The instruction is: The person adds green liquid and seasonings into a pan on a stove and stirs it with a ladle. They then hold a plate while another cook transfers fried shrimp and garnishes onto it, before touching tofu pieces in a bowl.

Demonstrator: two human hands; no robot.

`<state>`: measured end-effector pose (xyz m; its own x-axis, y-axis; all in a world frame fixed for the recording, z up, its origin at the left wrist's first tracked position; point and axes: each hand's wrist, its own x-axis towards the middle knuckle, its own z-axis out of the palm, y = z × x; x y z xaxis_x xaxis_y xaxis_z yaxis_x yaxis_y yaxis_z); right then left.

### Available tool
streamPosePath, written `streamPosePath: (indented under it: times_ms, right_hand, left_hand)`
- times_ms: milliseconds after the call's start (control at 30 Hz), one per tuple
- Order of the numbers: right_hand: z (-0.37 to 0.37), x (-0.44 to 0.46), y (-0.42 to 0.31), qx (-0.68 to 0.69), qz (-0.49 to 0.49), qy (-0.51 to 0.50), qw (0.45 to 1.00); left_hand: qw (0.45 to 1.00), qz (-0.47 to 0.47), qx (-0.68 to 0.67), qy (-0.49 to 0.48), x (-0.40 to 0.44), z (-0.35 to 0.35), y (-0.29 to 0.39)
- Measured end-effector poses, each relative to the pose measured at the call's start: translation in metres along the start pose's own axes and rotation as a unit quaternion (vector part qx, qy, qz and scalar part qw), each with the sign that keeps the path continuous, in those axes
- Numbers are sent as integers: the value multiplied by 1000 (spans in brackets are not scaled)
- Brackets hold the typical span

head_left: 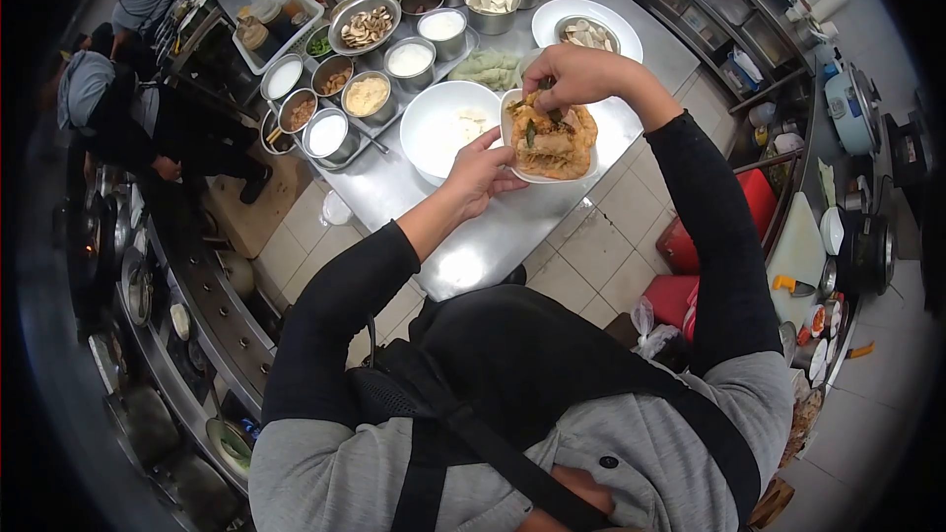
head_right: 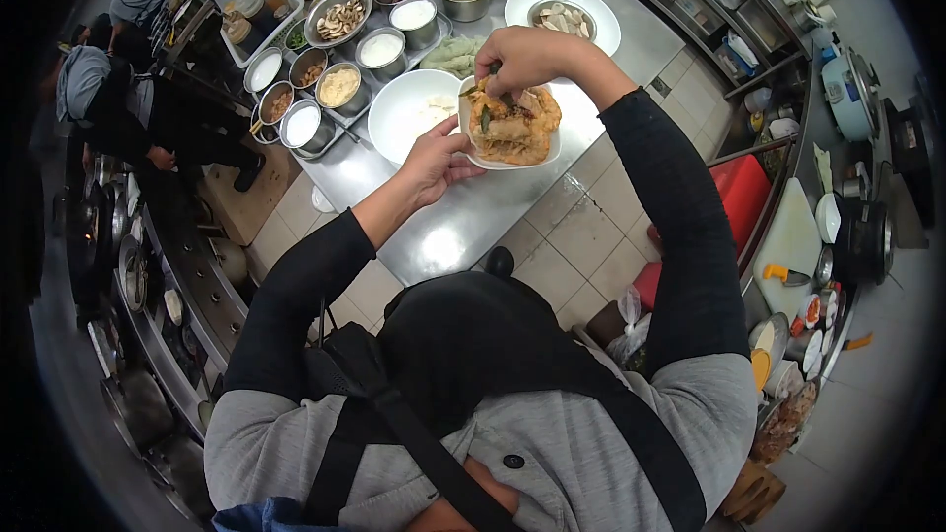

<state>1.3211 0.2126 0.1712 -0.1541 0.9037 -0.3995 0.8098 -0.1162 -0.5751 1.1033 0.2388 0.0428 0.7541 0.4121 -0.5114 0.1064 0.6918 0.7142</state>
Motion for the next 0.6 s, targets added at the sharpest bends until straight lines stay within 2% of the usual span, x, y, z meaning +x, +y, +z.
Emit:
streamPosePath:
  times_ms: [233, 367, 467, 600]
  right_hand:
    - [-2, 5, 15, 72, -3, 13, 997]
    - [-13, -20, 37, 118, 1, 48, 992]
    - [-12, -42, 53, 155, 40, 55, 986]
    - [-2, -60, 62, 160, 15, 81, 984]
  left_hand:
    - [1000, 3, 11, 11, -2, -1, 0]
    - [1000, 10, 17, -9, -1, -2, -1]
    - [1000, 5, 9, -29, 1, 4, -5]
    - [998, -14, -10, -61, 13, 16, -18]
